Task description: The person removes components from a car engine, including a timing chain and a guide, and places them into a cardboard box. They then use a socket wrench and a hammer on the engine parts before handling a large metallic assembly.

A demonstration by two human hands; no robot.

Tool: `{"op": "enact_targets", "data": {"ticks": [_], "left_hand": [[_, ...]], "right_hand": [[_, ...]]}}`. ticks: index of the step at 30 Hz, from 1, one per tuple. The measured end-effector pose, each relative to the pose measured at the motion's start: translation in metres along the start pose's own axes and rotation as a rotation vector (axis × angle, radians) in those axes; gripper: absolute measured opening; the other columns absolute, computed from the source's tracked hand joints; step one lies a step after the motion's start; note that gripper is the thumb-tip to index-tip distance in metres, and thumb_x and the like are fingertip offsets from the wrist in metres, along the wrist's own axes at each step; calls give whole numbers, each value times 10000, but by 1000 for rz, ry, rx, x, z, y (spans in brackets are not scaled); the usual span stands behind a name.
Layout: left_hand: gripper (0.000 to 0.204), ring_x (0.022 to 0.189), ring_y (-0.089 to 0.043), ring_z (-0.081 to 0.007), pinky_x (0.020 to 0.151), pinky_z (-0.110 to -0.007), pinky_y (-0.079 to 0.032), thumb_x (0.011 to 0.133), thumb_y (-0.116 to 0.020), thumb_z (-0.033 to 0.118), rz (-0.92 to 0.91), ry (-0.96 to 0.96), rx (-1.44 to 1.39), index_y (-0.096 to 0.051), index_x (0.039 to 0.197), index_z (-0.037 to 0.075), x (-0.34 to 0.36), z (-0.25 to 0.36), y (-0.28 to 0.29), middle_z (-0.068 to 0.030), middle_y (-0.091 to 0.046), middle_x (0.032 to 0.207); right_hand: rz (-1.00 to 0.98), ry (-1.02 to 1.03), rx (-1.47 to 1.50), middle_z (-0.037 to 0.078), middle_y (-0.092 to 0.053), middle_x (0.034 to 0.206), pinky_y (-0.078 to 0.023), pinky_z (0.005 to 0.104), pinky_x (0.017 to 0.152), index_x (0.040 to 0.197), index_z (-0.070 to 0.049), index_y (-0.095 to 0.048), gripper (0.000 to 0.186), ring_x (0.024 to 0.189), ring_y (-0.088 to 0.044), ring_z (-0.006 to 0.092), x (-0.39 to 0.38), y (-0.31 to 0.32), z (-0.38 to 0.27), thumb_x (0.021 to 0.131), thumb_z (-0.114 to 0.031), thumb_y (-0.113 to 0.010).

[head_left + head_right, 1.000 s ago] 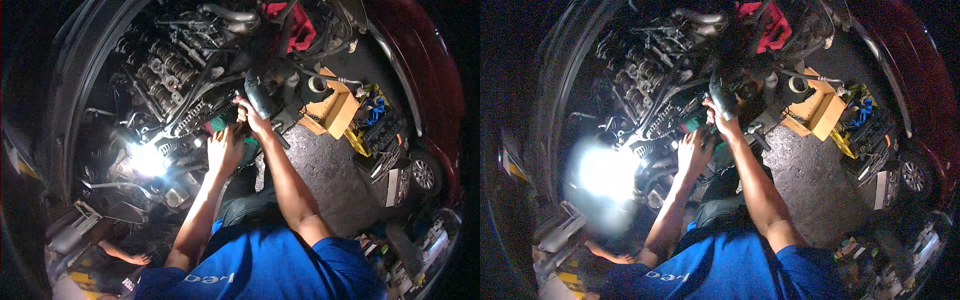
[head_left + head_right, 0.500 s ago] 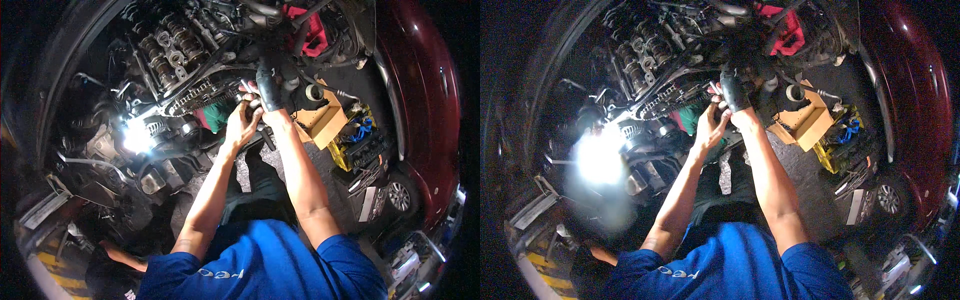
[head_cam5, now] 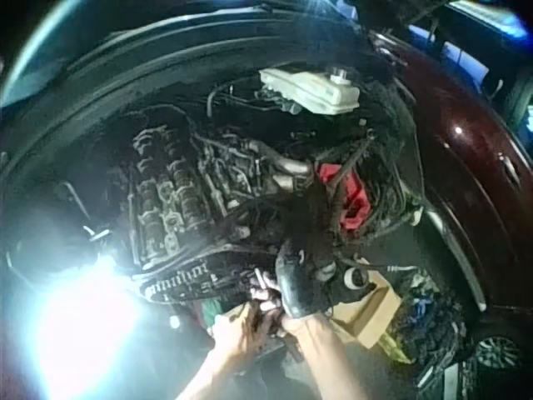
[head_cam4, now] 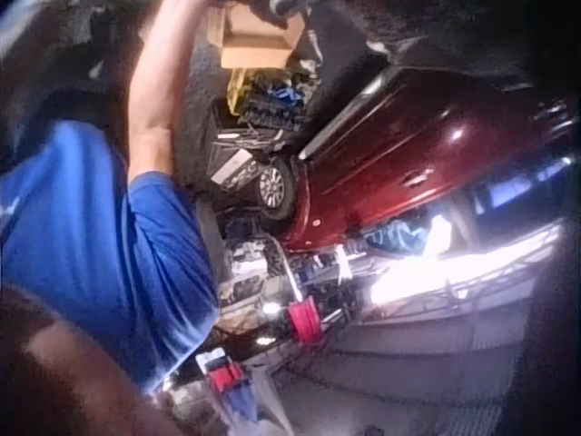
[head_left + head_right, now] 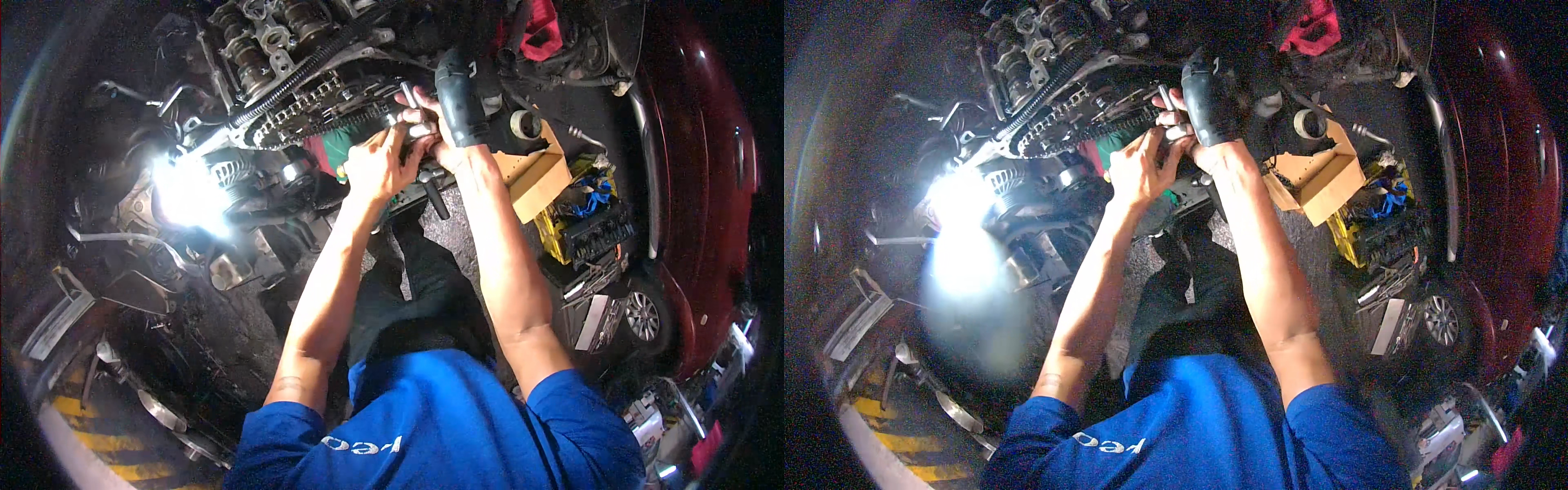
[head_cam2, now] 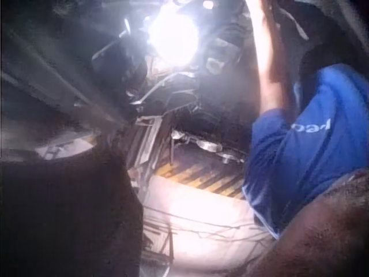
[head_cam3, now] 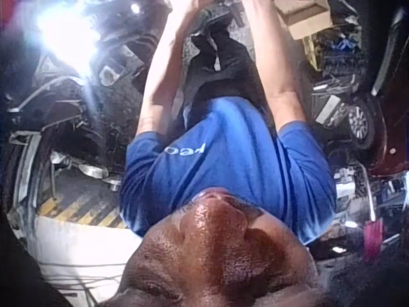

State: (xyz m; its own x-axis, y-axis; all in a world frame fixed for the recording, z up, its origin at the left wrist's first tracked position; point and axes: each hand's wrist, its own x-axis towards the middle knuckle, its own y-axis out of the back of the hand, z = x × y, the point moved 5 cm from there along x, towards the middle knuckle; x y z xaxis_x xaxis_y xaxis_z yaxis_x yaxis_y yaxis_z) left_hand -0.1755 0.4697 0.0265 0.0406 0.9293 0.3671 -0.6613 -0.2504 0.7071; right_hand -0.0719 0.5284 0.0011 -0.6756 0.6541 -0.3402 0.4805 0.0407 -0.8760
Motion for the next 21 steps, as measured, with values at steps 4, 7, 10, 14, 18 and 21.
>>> {"op": "enact_targets", "data": {"ticks": [4,7,10,14,18,21], "left_hand": [[327,596,-642,-264,556,-361,-520,774,-779,290,-92,-43,-50,-623,929,49,-22,24,-4,-100,-631,707],[259,596,-648,-296,564,-380,-502,851,-733,267,-97,133,-37,-619,899,39,-56,12,-7,-148,-654,729],[266,704,-644,-426,612,-434,-503,935,-640,289,-261,410,-110,-597,954,27,-113,-11,-35,-240,-647,785],[408,778,-651,-476,661,-549,-501,954,-556,424,-584,621,204,-588,1176,82,-217,-96,-67,-279,-664,845],[416,863,-653,-459,721,-541,-496,960,-536,424,-734,635,277,-588,1185,78,-286,-173,-90,-280,-667,927],[325,1011,-625,-420,846,-502,-490,963,-521,287,-832,727,235,-598,1189,67,-289,-174,-123,-246,-638,1071]], "right_hand": [[333,71,-224,30,-659,922,-528,290,812,1178,2,-600,481,870,-631,131,-5,37,-5,871,-348,-718],[137,91,53,46,-613,913,-536,318,829,1183,12,-582,485,826,-621,148,4,30,6,839,-278,-763],[243,351,-20,46,-667,758,-542,301,622,1037,-7,-667,410,662,-653,172,-5,50,15,907,-395,-646],[459,445,273,43,-616,721,-472,267,527,925,-35,-670,180,528,-526,145,3,20,33,887,-211,-680],[491,626,-22,-54,-456,658,-354,233,510,977,-17,-634,214,603,-430,76,4,-2,34,980,-226,-586],[767,679,-508,-12,-580,759,-434,237,552,1037,-63,-640,151,593,-499,91,-18,22,23,945,-181,-656]]}}
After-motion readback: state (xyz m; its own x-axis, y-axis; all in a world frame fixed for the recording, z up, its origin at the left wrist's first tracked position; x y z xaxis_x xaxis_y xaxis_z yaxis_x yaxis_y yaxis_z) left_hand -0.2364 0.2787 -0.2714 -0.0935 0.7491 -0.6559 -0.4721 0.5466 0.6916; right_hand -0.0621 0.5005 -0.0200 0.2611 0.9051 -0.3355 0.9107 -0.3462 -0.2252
